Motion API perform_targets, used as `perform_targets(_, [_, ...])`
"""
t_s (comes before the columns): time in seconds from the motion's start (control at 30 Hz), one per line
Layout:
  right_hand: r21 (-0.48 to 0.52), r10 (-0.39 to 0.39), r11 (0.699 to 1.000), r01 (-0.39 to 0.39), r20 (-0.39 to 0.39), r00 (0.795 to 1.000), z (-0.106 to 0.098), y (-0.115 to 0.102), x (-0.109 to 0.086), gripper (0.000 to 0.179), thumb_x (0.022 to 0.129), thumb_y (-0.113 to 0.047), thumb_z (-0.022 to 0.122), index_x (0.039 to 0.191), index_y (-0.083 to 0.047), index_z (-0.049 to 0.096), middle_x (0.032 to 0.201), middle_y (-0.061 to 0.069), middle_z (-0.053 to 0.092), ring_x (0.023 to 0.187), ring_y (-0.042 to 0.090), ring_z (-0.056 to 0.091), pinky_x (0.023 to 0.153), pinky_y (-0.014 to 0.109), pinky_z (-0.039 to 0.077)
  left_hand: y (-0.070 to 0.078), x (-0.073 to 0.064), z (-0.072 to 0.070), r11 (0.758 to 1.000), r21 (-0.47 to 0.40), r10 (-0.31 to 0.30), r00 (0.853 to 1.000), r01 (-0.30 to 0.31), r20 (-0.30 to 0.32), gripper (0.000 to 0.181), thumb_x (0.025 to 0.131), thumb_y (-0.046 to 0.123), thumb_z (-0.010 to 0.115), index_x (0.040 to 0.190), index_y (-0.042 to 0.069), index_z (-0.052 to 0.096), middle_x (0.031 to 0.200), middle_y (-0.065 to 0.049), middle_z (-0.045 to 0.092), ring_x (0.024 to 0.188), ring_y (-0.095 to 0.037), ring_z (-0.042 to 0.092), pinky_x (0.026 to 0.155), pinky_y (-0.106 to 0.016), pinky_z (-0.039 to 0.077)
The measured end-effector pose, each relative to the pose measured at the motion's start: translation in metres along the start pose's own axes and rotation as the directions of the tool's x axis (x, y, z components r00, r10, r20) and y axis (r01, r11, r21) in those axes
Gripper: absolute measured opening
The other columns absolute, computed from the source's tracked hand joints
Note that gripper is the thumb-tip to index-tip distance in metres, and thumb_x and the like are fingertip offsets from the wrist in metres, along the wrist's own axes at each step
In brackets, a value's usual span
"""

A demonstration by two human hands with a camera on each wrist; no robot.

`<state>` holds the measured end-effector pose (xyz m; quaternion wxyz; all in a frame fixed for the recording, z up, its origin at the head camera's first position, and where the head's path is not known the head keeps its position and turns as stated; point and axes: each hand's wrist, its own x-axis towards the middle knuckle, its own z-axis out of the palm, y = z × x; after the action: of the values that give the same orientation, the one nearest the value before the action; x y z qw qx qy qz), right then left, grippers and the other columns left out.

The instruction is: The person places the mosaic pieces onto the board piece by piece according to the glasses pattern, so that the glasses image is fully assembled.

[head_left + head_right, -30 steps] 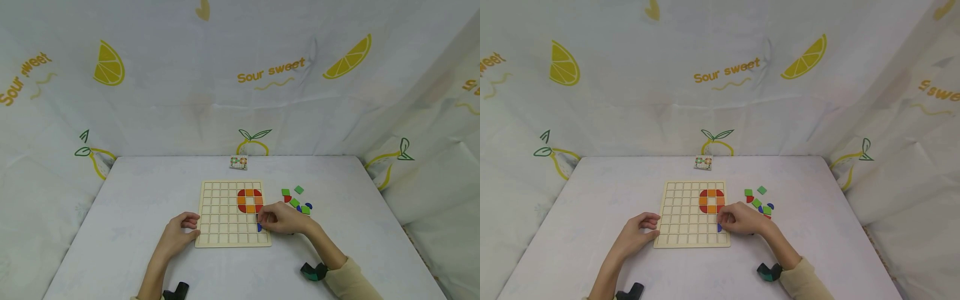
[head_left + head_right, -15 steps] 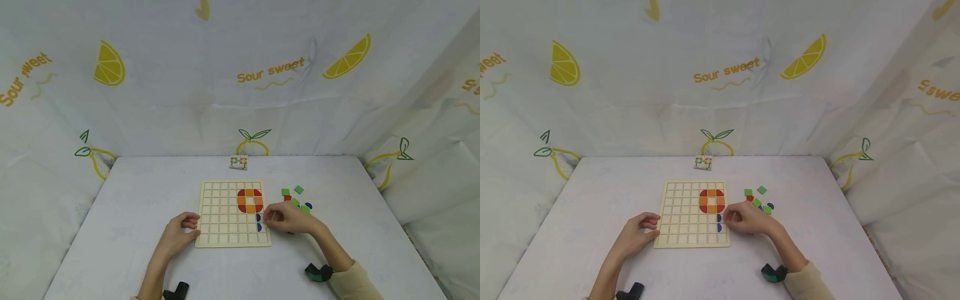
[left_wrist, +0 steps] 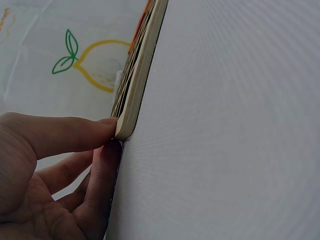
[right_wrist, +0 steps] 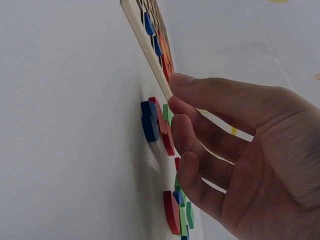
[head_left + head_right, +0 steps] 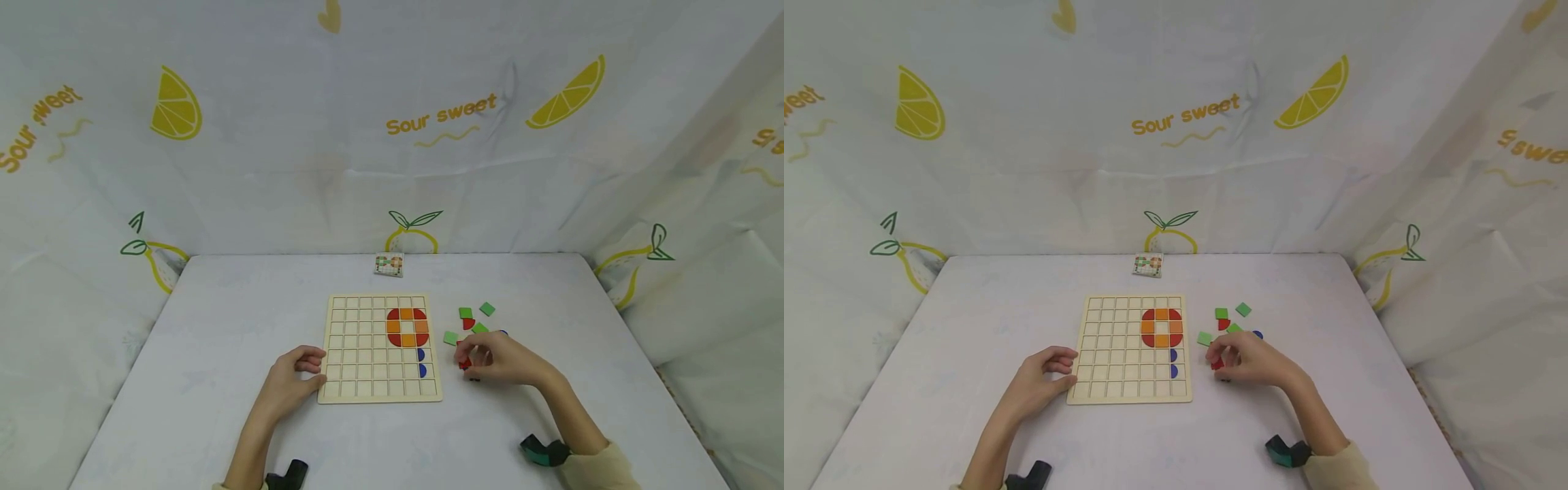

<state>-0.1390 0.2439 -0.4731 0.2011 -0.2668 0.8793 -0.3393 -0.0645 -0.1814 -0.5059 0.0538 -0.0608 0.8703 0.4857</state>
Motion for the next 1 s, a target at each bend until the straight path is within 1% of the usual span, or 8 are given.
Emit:
perform_targets(0.13, [0.0,0.014,1.0,-0.014,0.003,1.0,-0.002,0.008,-0.007,0.025,0.089,-0.019,0.09,0.111,-0.015,0.078,0.102,-0.001,0.075,0.077,0.005,0.061,0.07,0.021,0.054,0.0,0.0,0.0,1.0,0.006,0.001,1.0,-0.001,-0.002,0.04,0.085,0.0,0.085,0.123,0.005,0.074,0.11,-0.007,0.074,0.096,-0.013,0.069,0.091,-0.031,0.053])
perform_targets(0.33, [-0.005,0.035,0.999,-0.035,-0.011,0.999,-0.001,0.015,-0.015,0.03,0.087,-0.022,0.091,0.112,-0.014,0.076,0.1,-0.003,0.074,0.073,0.005,0.059,0.066,0.02,0.052,0.001,0.0,-0.001,1.0,0.007,0.002,1.0,-0.002,-0.003,0.04,0.084,0.0,0.085,0.123,0.005,0.074,0.11,-0.007,0.074,0.096,-0.012,0.069,0.09,-0.03,0.052])
perform_targets(0.5, [-0.016,0.033,0.999,-0.034,-0.03,0.999,0.001,0.019,-0.018,0.03,0.086,-0.021,0.092,0.111,-0.014,0.077,0.099,-0.005,0.075,0.071,0.002,0.057,0.064,0.02,0.05,0.0,0.0,0.0,1.0,0.008,-0.001,1.0,0.001,-0.004,0.04,0.085,-0.001,0.085,0.123,0.006,0.074,0.109,-0.007,0.074,0.096,-0.012,0.069,0.091,-0.03,0.053])
perform_targets(0.73, [-0.019,0.063,0.998,-0.064,-0.039,0.997,0.002,0.019,-0.019,0.029,0.085,-0.022,0.093,0.108,-0.014,0.077,0.086,-0.003,0.068,0.069,0.002,0.056,0.063,0.02,0.05,-0.001,0.001,0.001,1.0,0.008,-0.002,1.0,0.002,-0.006,0.04,0.084,-0.001,0.084,0.122,0.005,0.074,0.109,-0.007,0.074,0.096,-0.013,0.069,0.09,-0.03,0.052])
perform_targets(0.9, [-0.031,0.055,0.998,-0.057,-0.048,0.997,0.002,0.02,-0.02,0.029,0.085,-0.023,0.093,0.107,-0.014,0.078,0.087,-0.004,0.069,0.069,0.002,0.055,0.063,0.02,0.05,-0.001,0.0,0.002,1.0,0.013,0.001,1.0,-0.001,-0.008,0.039,0.084,-0.001,0.084,0.122,0.005,0.074,0.108,-0.007,0.074,0.095,-0.012,0.069,0.09,-0.031,0.052])
perform_targets(1.0, [-0.034,0.033,0.999,-0.035,-0.05,0.998,0.003,0.021,-0.021,0.028,0.085,-0.022,0.093,0.107,-0.013,0.078,0.086,-0.005,0.069,0.069,0.001,0.054,0.062,0.02,0.05,-0.002,0.0,0.002,1.0,0.016,-0.001,1.0,0.001,-0.009,0.039,0.084,-0.001,0.084,0.122,0.006,0.075,0.108,-0.007,0.074,0.095,-0.012,0.069,0.092,-0.031,0.052])
